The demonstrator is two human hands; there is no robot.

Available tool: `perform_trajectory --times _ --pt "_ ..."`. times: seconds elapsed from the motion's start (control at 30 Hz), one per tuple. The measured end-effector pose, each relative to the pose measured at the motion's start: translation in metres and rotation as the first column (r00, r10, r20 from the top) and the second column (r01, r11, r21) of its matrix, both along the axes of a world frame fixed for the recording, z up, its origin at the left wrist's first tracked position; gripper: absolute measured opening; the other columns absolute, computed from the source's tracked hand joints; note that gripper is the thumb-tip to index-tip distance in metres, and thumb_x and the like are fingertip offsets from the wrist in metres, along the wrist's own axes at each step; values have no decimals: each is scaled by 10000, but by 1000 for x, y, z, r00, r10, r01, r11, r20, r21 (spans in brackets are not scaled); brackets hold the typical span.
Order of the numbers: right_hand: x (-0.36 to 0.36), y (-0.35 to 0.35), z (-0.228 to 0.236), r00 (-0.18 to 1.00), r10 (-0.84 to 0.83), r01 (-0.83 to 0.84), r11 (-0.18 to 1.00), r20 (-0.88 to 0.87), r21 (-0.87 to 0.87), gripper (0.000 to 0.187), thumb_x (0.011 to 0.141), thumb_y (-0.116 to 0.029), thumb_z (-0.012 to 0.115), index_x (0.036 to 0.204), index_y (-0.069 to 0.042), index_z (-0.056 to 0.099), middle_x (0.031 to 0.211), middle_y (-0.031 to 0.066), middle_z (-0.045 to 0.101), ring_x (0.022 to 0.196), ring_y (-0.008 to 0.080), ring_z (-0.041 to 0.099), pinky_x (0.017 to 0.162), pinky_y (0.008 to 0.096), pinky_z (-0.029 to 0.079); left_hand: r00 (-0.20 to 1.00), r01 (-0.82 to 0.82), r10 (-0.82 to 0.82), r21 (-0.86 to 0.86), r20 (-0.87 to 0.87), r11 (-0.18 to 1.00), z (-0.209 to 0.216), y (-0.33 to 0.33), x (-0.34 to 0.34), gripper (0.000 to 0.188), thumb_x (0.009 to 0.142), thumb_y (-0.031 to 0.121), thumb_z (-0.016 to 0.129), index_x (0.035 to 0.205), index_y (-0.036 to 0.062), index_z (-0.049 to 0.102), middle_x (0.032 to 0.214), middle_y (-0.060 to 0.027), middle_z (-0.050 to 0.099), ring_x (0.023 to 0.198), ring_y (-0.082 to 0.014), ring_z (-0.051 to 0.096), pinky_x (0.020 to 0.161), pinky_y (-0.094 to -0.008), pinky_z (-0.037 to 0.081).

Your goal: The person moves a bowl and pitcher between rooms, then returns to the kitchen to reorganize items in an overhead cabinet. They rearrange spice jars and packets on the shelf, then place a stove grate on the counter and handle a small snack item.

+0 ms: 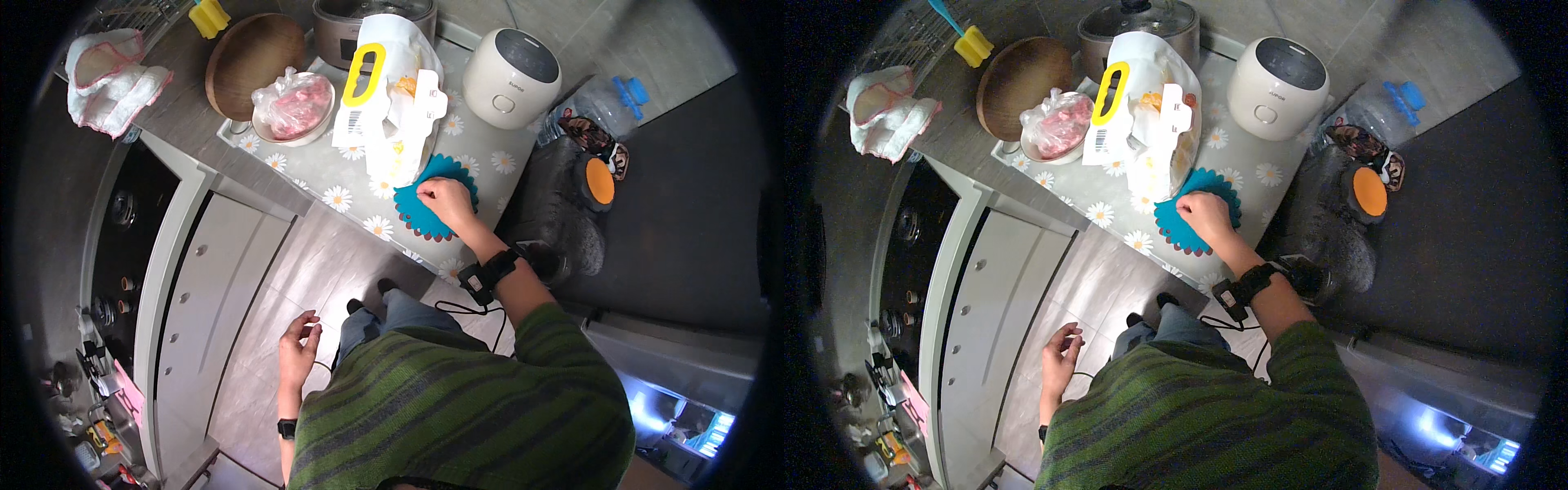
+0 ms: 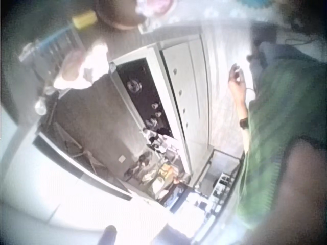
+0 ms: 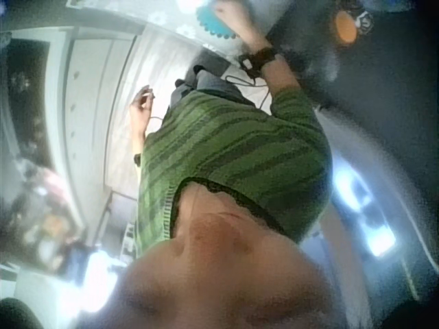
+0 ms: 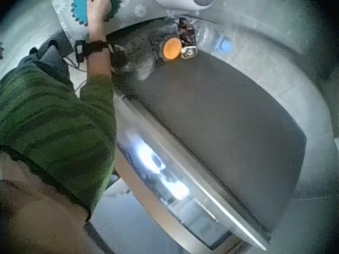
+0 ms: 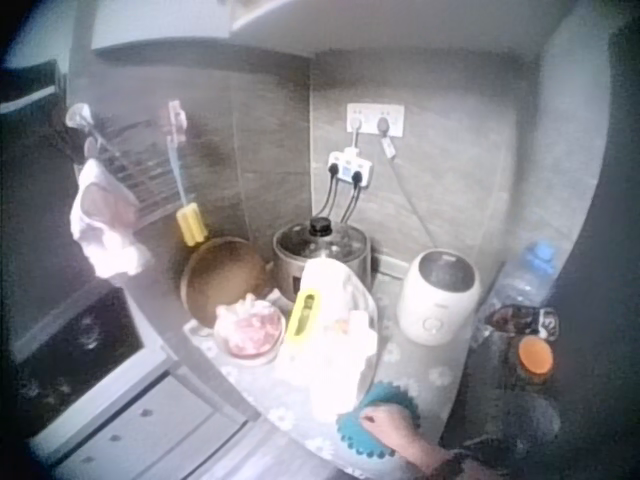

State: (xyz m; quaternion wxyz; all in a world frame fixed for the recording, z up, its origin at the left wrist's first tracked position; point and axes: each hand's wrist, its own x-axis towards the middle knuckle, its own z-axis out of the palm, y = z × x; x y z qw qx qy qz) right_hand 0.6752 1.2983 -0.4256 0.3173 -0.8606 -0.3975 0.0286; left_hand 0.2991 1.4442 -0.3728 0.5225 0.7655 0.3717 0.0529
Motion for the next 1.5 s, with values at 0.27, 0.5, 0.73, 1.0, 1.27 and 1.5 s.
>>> perform_trajectory --times 0.27,0.5,0.73,1.0,1.27,1.5 --pt "10 9 -4 995 83 -71 982 64 -175 128 708 -180 663 754 -60 659 705 111 633 680 307 621 613 405 497 999 -3 3 19 -45 1000 4 -8 -2 289 851 69 616 1135 22 593 948 -71 671 790 -146 658 718 -283 508" --pt "36 -44 10 885 -167 169 985 -436 -35 141 723 -147 669 811 -36 672 720 112 663 638 195 637 595 326 486 1000 2 -2 3 -24 1000 -5 -13 -2 280 854 68 613 1126 5 589 944 -78 673 778 -145 660 720 -282 509" --pt "5 -51 9 973 -164 140 979 -163 -146 111 757 -156 678 834 -76 687 816 93 670 695 249 647 623 342 501 1000 24 -24 -11 -14 1000 -4 -14 7 283 850 63 616 1127 11 592 946 -79 672 788 -149 659 725 -284 508" --pt "4 -45 5 996 -85 86 970 16 -227 111 727 -149 668 801 -71 641 753 87 621 697 288 618 595 385 481 998 49 -50 -25 -49 998 0 -13 9 288 854 66 614 1135 9 587 959 -77 666 795 -152 659 726 -283 508" --pt "-15 -33 39 854 -46 -16 993 -519 -113 102 727 -124 665 789 -50 633 763 87 645 690 238 634 615 347 497 992 -1 58 -442 115 897 15 -6 43 332 939 193 547 1168 -47 551 1061 -139 617 932 -181 622 853 -304 499" --pt "-114 15 72 742 570 -485 820 -353 304 114 721 -157 671 817 -103 643 802 40 638 714 203 650 589 324 505 905 107 393 -981 163 162 7 -19 119 445 990 323 366 1245 -27 471 1182 -145 582 1079 -226 578 947 -348 459"
